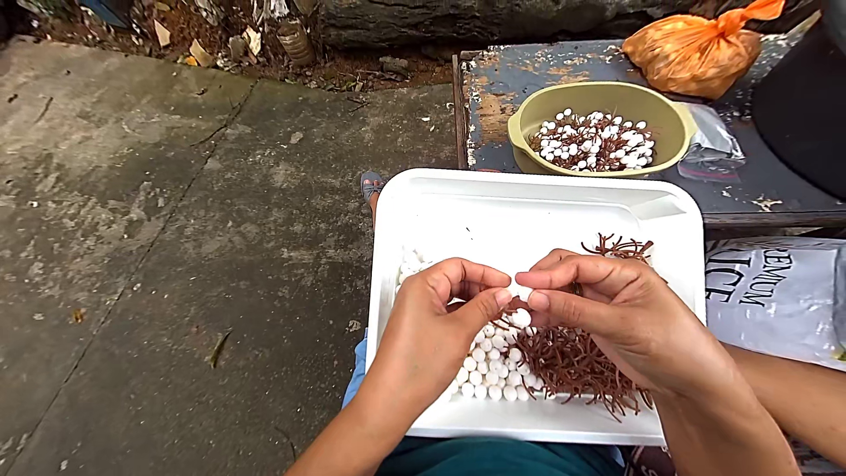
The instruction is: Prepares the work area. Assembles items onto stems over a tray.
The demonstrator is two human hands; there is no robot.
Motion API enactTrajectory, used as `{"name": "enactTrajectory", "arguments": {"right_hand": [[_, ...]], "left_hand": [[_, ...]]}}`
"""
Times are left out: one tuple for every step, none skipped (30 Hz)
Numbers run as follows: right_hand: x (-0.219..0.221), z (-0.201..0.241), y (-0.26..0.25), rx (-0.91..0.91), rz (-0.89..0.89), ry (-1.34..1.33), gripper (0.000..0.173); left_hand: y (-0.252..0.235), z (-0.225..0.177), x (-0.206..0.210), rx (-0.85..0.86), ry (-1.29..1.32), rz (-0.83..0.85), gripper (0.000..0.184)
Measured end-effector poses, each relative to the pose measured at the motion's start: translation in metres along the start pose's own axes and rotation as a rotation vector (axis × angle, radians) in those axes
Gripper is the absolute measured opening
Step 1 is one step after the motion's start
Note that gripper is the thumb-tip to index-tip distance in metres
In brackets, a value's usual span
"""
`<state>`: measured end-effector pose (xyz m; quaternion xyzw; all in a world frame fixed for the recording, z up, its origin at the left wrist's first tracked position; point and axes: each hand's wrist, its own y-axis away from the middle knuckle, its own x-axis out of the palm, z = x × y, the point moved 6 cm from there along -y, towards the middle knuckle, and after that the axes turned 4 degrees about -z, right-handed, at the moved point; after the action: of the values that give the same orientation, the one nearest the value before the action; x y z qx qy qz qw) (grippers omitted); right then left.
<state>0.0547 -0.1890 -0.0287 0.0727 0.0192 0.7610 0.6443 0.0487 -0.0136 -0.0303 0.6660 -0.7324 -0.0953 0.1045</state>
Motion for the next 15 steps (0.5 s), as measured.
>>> {"name": "enactTrajectory", "arguments": {"right_hand": [[0.0005, -0.0003, 0.0004, 0.006, -0.01, -0.016, 0.011], [0.0009, -0.0005, 0.0008, 0.011, -0.018, -0.032, 0.012], [0.0015, -0.0009, 0.0013, 0.016, -0.021, -0.045, 0.012], [0.0019, -0.0015, 0.0017, 0.022, -0.021, -0.053, 0.013], [0.0023, -0.002, 0.0018, 0.027, -0.02, -0.054, 0.013], [0.0028, -0.0025, 0.0017, 0.033, -0.017, -0.051, 0.013], [0.0032, -0.0028, 0.0015, 0.036, -0.017, -0.046, 0.013], [0.0036, -0.0031, 0.0012, 0.036, -0.017, -0.038, 0.013], [0.0041, -0.0036, 0.0009, 0.038, -0.021, -0.029, 0.013], [0.0047, -0.0044, 0.0007, 0.045, -0.029, -0.032, 0.013], [0.0049, -0.0053, 0.0006, 0.06, -0.038, -0.051, 0.013], [0.0048, -0.0056, 0.0002, 0.083, -0.047, -0.093, 0.013], [0.004, -0.0053, -0.0004, 0.113, -0.056, -0.15, 0.013], [0.003, -0.0049, -0.0005, 0.141, -0.057, -0.205, 0.012], [0.0026, -0.0048, 0.0003, 0.155, -0.058, -0.243, 0.011]], "left_hand": [[0.0, -0.0003, 0.0007, 0.013, 0.003, -0.006, 0.011], [0.0002, -0.0009, 0.0014, 0.029, 0.004, -0.013, 0.013], [0.0008, -0.0015, 0.0019, 0.044, 0.005, -0.02, 0.014], [0.0012, -0.0022, 0.0022, 0.059, 0.005, -0.025, 0.016], [0.0015, -0.0026, 0.0023, 0.068, 0.001, -0.027, 0.016], [0.0018, -0.0029, 0.0024, 0.071, -0.002, -0.027, 0.016], [0.002, -0.0031, 0.0026, 0.072, -0.006, -0.027, 0.016], [0.0022, -0.0035, 0.003, 0.076, -0.007, -0.028, 0.016], [0.0024, -0.0041, 0.0038, 0.082, -0.009, -0.03, 0.016], [0.0026, -0.005, 0.0047, 0.088, -0.015, -0.032, 0.016], [0.0026, -0.0059, 0.0054, 0.097, -0.02, -0.036, 0.015], [0.0016, -0.0068, 0.0059, 0.109, -0.02, -0.04, 0.015], [-0.0001, -0.0079, 0.0067, 0.121, -0.017, -0.044, 0.014], [-0.0016, -0.0089, 0.0077, 0.142, -0.01, -0.047, 0.013], [-0.0025, -0.009, 0.0086, 0.164, -0.004, -0.049, 0.012]]}}
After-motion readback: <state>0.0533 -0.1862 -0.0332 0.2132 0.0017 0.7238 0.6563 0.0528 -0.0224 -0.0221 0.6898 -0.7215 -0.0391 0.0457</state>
